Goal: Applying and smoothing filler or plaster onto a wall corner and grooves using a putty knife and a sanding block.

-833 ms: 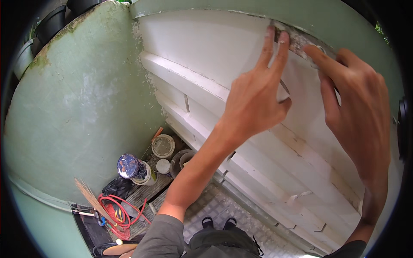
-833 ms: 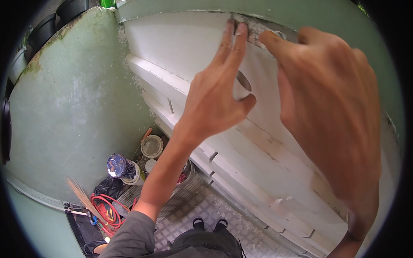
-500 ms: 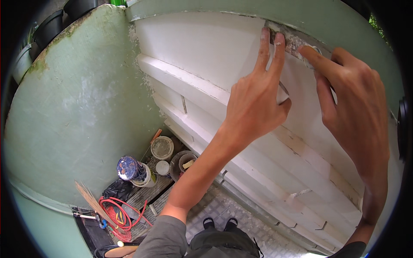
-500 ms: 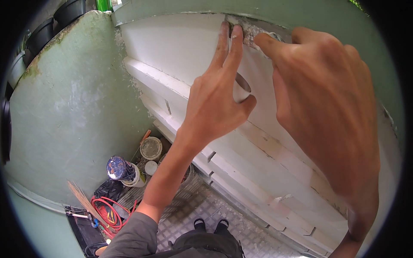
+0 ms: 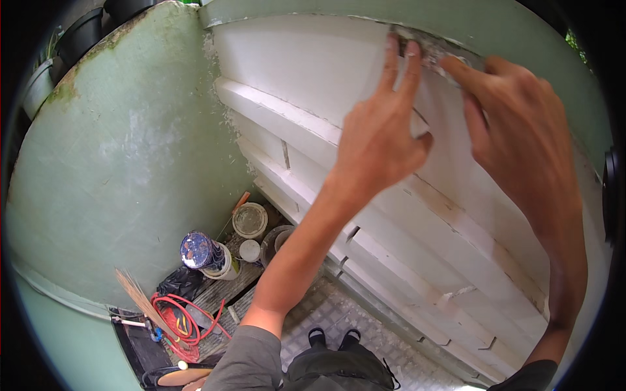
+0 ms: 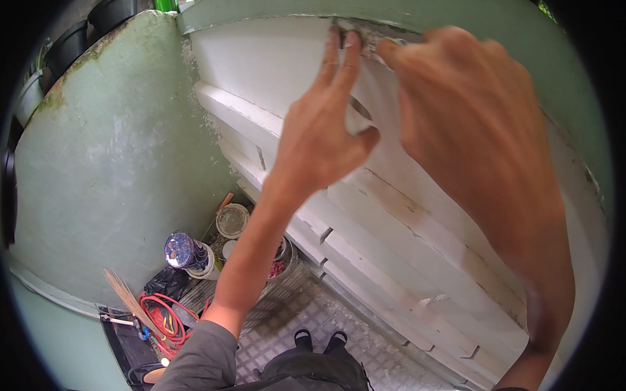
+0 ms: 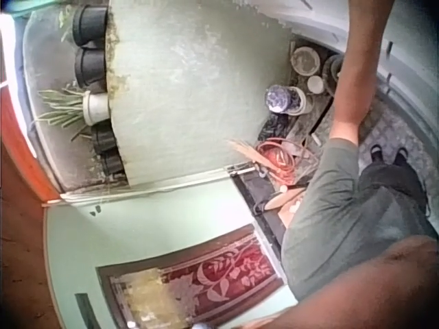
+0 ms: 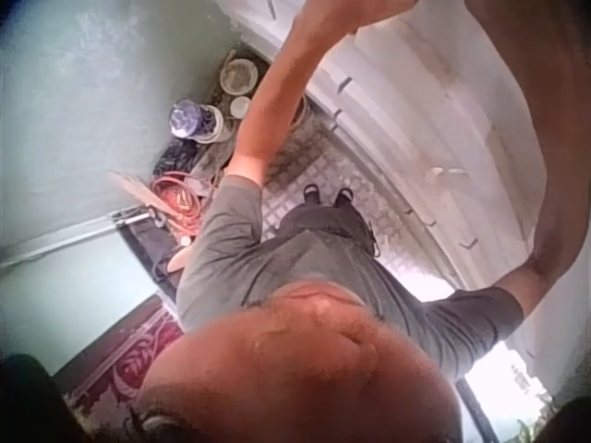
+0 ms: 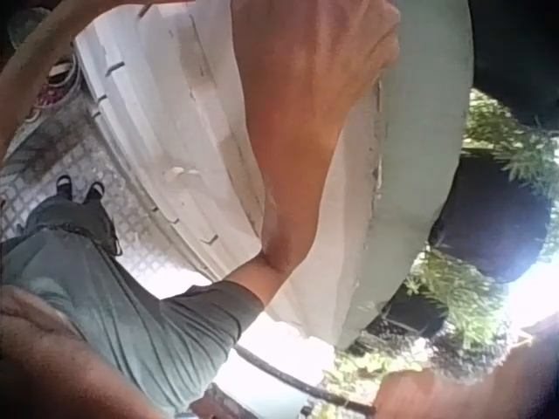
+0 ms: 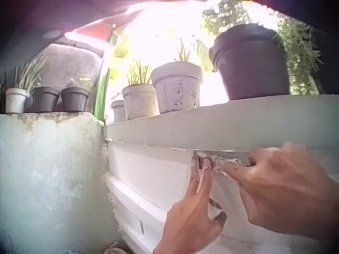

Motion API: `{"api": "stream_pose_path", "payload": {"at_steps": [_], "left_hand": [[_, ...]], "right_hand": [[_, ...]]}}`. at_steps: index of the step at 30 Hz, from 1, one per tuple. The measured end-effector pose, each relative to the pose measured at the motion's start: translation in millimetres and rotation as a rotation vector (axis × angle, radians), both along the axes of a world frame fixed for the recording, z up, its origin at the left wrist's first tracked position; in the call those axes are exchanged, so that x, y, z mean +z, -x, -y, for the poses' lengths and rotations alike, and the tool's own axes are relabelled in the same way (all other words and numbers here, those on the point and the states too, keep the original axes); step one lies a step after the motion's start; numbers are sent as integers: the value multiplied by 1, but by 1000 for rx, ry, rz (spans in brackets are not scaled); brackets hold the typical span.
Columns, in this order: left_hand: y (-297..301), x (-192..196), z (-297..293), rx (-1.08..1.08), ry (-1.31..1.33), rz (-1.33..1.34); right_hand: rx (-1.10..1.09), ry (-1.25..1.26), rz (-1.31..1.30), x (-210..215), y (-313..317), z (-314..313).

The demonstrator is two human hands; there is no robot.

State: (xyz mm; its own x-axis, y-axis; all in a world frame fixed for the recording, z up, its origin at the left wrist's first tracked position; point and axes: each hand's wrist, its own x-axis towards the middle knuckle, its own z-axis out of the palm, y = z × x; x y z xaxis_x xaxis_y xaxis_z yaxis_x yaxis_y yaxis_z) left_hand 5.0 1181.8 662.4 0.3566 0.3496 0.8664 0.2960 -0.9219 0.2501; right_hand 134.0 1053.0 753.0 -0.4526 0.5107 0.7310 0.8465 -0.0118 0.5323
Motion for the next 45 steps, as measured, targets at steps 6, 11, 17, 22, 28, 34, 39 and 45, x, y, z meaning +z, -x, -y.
{"api": "stream_pose_path", "payload": {"at_steps": [6,11,17,22,28,34,39,45], "left_hand": [[5,0,0,-12,32,-27],[8,0,-12,-21,60,-42],[6,-3,0,-30,104,-51],[14,-2,-26,41,39,-7],[15,-1,-8,-22,43,-57],[19,-3,-34,-4,30,-7],[29,-1,-43,3,64,-19],[17,0,-33,-14,19,-39]], "right_hand": [[28,51,-28,0,5,0],[-41,23,-39,-4,11,-8],[-153,176,-184,-2,11,-2],[-126,123,-93,-6,17,-32],[-166,140,-148,-7,20,-5],[-133,142,-117,-2,25,-38],[-123,137,-99,-5,32,-45],[-145,135,-187,-2,26,-34]]}}
